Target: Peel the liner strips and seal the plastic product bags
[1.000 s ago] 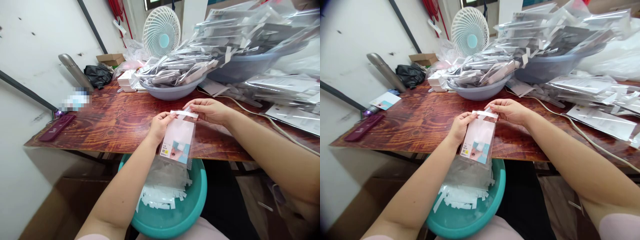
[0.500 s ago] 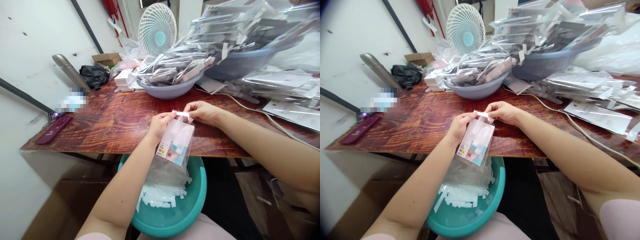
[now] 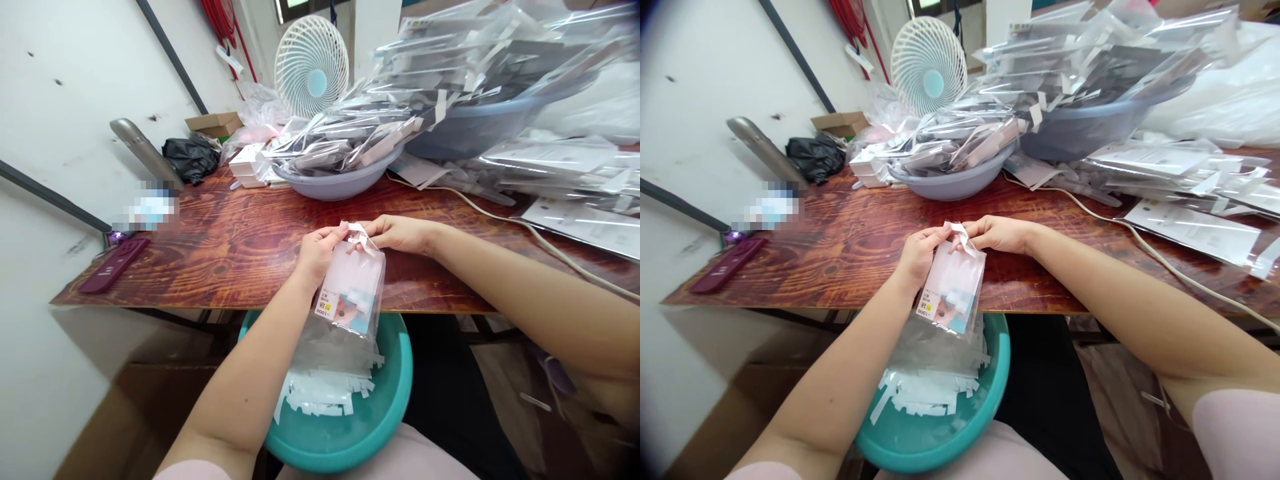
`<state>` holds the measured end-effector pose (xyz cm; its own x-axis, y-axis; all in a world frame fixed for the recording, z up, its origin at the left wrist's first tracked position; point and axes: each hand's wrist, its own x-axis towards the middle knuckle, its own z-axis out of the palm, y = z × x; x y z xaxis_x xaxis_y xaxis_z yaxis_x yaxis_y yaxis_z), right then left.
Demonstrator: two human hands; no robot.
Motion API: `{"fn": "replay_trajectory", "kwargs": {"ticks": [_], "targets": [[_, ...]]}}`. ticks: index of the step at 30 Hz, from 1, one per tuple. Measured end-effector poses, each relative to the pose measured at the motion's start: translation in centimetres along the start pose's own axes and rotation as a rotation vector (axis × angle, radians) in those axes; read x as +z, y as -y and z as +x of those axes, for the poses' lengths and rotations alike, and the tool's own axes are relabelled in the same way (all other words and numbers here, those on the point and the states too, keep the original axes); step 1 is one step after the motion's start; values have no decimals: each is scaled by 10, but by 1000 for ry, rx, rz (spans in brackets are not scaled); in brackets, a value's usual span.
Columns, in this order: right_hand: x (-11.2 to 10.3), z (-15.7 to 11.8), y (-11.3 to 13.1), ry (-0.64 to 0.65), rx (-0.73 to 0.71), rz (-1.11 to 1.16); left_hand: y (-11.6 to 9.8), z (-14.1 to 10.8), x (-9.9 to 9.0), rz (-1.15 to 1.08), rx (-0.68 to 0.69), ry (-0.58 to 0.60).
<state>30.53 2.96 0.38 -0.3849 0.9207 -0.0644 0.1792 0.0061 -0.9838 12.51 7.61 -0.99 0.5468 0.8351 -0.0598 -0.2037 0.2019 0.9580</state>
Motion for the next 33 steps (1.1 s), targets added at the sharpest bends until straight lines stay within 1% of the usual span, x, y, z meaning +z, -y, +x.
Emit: {"fn": "replay_trajectory", "kwargs": {"ticks": [4,7,10,13,16,17,20,22,27,33], "targets": [[-1,-4,3,38,-9,305,0,1,-2,-18,9,-12],[0,-9,8,69,14,393,-1,1,-2,-11,18,-45],[3,-11,11,41,0,322,0,2,-3,5,22,-72],[6,-10,9,5,-44,165,1,4,-4,9,35,-107],[8,-10,10,-6,-42,41,2,4,-4,3,42,-145],[8,-10,11,-35,-45,17,2,4,-4,-1,46,-153],[9,-13,14,-196,-58,-34,0,3,-2,-22,46,-165],[8,-14,15,-255,-53,-58,0,2,-1,-32,48,-170],[11,-11,11,-192,-24,-56,-1,3,0,-18,67,-226],[18,-10,13,-179,25,-9,-3,4,-1,12,74,-279]]}}
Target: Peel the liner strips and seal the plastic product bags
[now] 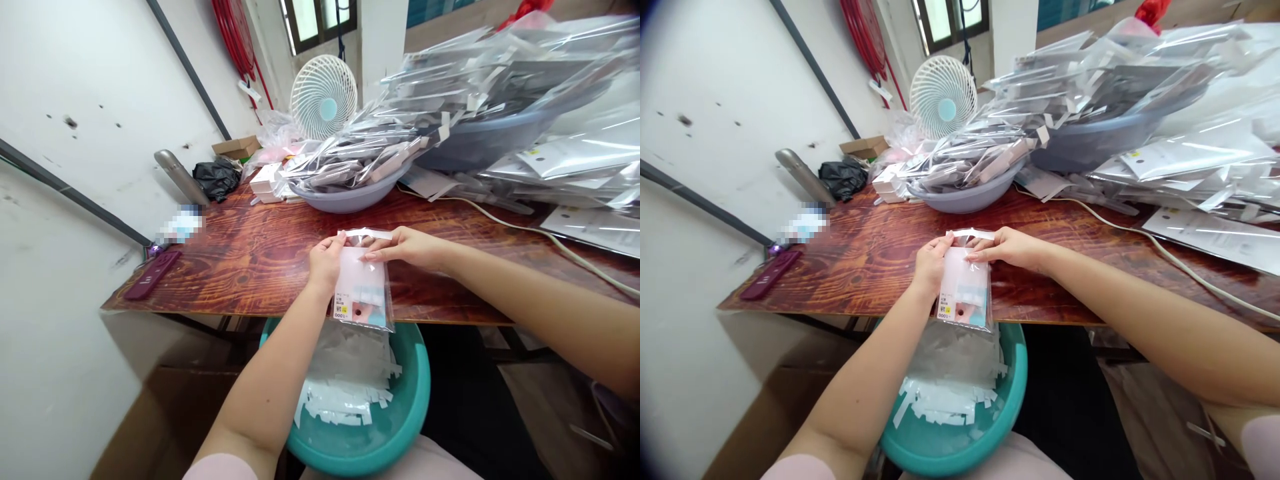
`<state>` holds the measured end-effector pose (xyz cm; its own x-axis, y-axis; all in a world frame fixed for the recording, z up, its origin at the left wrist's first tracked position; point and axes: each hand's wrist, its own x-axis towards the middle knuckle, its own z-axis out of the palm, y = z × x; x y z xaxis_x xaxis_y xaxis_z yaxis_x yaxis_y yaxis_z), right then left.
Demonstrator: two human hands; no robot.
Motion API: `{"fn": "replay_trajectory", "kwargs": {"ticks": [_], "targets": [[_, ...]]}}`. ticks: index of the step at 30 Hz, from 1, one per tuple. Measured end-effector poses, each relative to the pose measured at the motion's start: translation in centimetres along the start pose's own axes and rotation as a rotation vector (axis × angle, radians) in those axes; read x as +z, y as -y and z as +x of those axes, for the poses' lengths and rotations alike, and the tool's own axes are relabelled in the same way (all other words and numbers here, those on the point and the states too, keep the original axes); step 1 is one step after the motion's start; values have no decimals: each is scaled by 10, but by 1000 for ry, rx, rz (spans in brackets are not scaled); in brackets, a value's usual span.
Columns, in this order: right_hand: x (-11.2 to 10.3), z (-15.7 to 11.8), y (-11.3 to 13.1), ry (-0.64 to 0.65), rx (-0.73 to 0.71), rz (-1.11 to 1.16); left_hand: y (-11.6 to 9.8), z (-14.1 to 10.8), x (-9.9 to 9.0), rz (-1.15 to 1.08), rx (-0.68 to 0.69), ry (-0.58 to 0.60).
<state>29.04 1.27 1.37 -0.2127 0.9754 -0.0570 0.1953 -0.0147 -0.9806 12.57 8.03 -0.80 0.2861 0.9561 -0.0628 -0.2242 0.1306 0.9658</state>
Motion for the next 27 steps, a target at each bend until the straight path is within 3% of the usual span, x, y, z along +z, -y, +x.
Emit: {"fn": "replay_trajectory", "kwargs": {"ticks": [6,9,12,17,27], "targets": [[-1,-1,3,57,-52,-18,4,3,-2,-14,8,13],[-3,0,3,-94,-117,-31,4,3,-2,-39,8,8],[-5,1,1,-201,-85,-12,2,1,-1,-45,9,-9],[-4,3,-4,-98,-25,54,2,1,-1,-36,17,-35],[5,2,1,-83,-1,105,4,3,-1,-19,44,-31]]}}
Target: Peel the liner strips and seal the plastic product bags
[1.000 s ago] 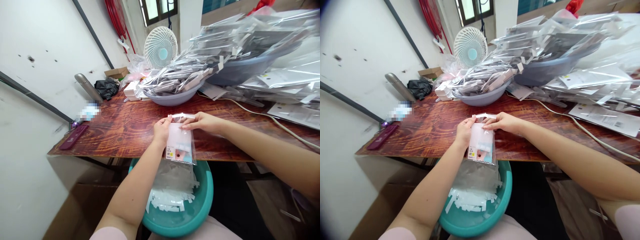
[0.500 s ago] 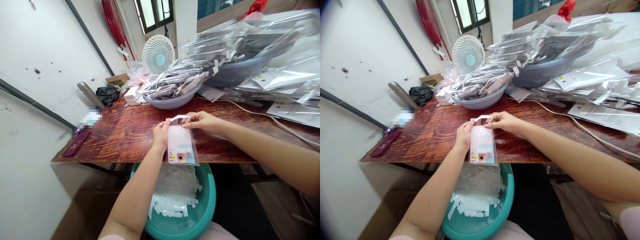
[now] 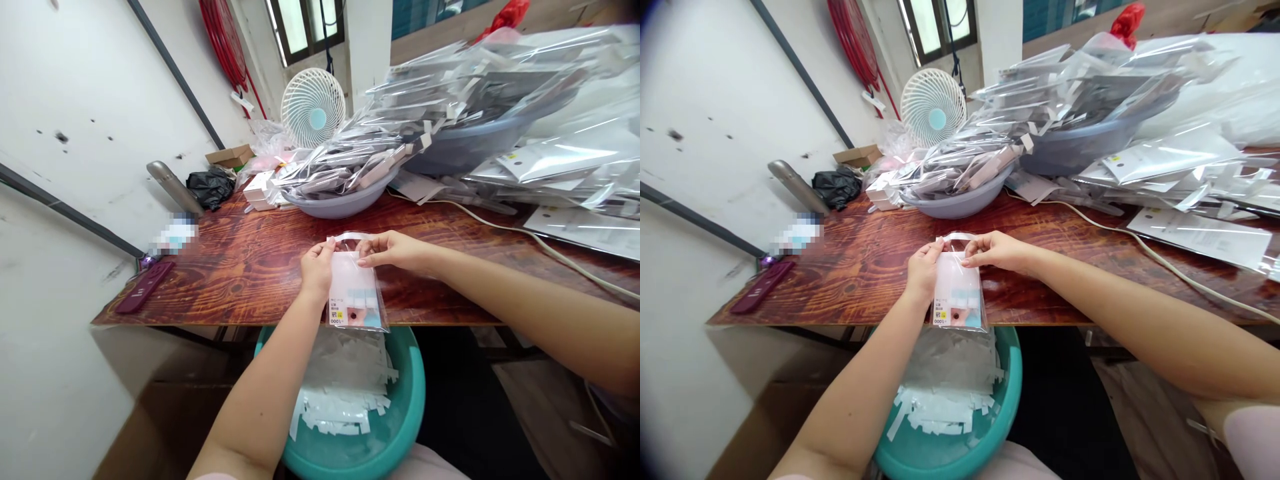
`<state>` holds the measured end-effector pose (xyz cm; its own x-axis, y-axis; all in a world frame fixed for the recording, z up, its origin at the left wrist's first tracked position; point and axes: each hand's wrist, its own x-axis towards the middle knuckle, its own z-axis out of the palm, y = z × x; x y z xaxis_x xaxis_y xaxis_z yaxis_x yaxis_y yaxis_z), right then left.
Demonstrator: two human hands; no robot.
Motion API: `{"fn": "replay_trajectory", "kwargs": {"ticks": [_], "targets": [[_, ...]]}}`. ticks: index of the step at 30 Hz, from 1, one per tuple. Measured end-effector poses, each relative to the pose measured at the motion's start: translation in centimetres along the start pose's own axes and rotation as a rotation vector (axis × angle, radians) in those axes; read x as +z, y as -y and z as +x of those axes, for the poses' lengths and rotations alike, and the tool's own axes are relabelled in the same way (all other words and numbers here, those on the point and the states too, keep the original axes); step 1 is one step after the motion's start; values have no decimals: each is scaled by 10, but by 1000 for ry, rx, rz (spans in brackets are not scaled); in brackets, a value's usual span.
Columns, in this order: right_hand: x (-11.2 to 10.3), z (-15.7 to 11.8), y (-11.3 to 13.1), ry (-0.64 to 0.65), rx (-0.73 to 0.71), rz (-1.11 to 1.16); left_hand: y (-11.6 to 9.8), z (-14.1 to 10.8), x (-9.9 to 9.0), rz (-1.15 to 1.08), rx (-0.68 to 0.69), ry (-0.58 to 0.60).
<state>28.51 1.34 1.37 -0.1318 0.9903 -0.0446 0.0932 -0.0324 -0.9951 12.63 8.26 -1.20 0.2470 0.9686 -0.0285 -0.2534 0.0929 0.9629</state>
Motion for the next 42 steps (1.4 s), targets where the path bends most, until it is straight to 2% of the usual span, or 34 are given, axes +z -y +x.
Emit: {"fn": "replay_trajectory", "kwargs": {"ticks": [7,12,14,19,25,32,37,42], "targets": [[4,-2,3,78,24,25,1,-1,0,0,-5,27],[3,-1,0,112,-8,-8,2,0,0,-14,-12,32],[2,-1,-1,53,-12,-19,2,1,0,-28,-19,13],[1,2,-4,-222,-17,-35,-2,1,-1,-69,-40,-28],[3,6,-8,-296,-164,-243,-4,0,-1,-83,-30,-52],[5,7,-10,-360,-135,-379,-2,0,-3,-46,25,-74],[7,8,-11,-340,-83,-295,-1,0,-5,34,96,-103],[9,6,-4,-317,-27,-72,-4,-2,-5,107,202,-113]]}}
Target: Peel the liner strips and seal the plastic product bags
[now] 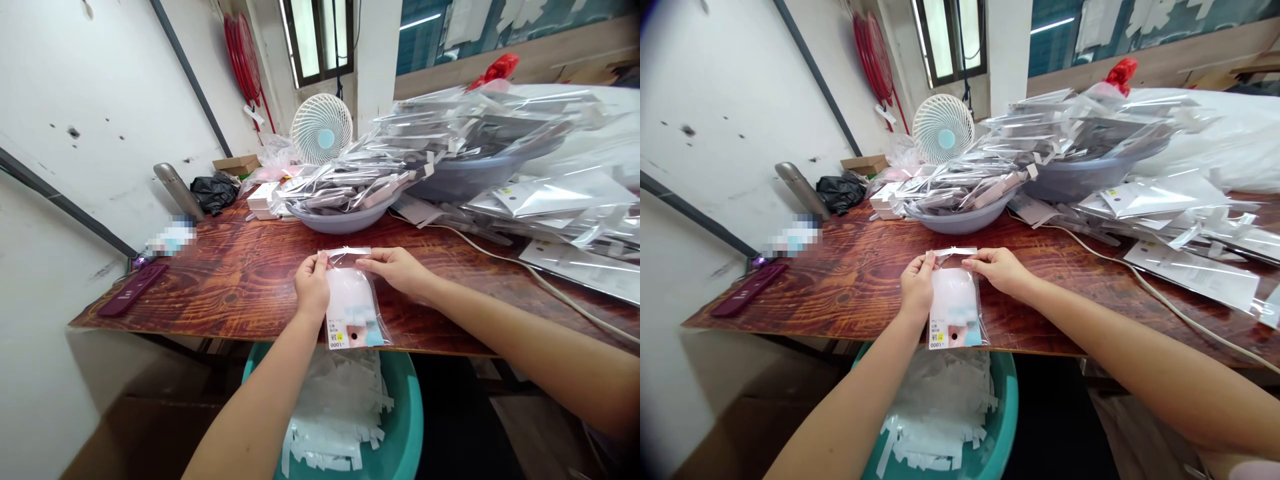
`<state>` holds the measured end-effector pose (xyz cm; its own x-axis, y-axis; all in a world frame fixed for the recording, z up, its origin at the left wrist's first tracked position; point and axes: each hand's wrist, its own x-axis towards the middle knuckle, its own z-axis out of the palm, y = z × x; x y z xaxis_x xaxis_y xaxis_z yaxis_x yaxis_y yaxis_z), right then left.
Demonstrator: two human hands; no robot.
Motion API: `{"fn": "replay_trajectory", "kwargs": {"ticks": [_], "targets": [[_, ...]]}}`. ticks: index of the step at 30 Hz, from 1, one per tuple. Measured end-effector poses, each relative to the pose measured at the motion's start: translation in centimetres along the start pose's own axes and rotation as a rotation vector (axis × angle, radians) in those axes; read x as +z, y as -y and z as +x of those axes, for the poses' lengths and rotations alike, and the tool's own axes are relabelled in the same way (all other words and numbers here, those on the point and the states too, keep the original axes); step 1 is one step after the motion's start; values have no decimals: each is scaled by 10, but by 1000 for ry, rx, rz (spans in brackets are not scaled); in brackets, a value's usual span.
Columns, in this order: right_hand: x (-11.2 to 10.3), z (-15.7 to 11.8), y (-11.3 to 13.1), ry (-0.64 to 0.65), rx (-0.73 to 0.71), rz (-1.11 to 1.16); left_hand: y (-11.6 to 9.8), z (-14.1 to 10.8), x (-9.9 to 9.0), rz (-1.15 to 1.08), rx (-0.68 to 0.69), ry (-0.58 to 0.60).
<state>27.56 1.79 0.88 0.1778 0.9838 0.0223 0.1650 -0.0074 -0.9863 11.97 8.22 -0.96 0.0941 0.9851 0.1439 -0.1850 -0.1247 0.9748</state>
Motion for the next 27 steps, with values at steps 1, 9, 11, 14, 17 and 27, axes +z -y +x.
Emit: {"fn": "replay_trajectory", "kwargs": {"ticks": [1,9,11,14,17,27], "targets": [[0,0,1,6,23,44,-1,-1,0,17,29,-7],[3,6,0,-62,215,341,-2,2,2,-29,-66,-90],[5,9,1,-78,258,366,-2,5,2,-37,-115,-106],[6,12,4,-90,284,381,-5,8,2,-58,-166,-101],[7,13,8,-81,299,382,-9,10,0,-85,-172,-95],[4,7,54,-167,-122,31,-45,15,-5,-158,142,-22]]}}
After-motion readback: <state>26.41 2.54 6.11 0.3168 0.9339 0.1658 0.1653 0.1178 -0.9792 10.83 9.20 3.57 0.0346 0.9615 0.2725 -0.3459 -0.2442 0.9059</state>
